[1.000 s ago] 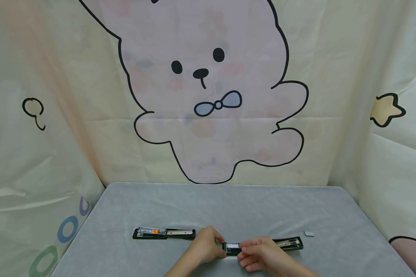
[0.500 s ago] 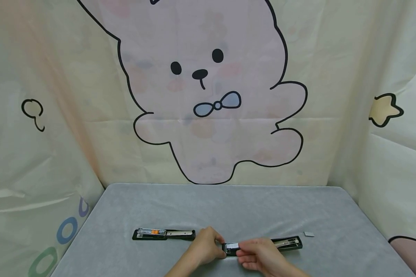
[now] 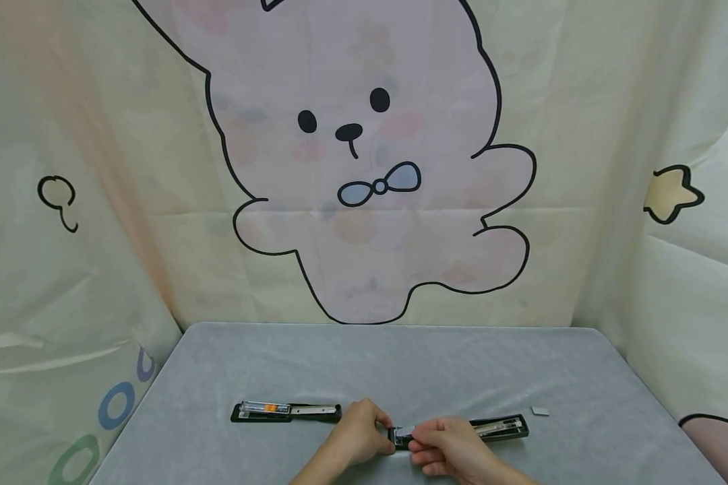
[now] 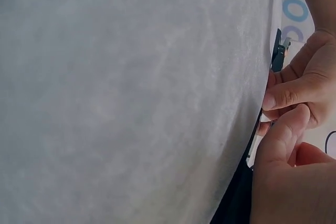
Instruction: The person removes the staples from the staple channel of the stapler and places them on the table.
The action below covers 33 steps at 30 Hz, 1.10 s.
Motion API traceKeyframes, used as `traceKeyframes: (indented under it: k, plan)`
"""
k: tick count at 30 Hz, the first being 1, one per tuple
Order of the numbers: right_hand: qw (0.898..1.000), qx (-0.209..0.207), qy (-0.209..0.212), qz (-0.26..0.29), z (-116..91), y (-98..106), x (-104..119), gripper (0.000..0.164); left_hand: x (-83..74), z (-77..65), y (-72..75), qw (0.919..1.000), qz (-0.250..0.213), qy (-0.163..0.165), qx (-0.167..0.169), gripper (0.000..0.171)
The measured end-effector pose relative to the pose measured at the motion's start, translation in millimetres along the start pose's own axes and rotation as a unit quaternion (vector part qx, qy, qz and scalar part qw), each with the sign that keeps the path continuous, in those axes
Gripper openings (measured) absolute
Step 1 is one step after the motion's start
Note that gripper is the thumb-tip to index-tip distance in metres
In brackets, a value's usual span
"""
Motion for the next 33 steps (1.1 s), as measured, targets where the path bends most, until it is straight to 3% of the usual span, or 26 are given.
traceKeyframes:
  k: [21, 33]
  plan:
    - [1.0, -0.013, 0.001, -0.026, 3, -2, 7, 0.016, 0.4, -1.1, 0.7, 1.0, -0.002, 0.002, 0.0, 0.022]
    - [0.997, -0.055, -0.014, -0.047, -6, 14, 20, 0.02, 0.2, -0.8, -0.3, 1.0, 0.001, 0.002, 0.005, 0.022]
Point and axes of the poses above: each hand's wrist, its own z-axis towards the middle knuckle, its own y-axis out of the back of the hand, x = y × z, the point moved 9 cm from there along z, towards the middle knuckle, and after that the axes turned 6 degrees about y, right-handed, at the moved point
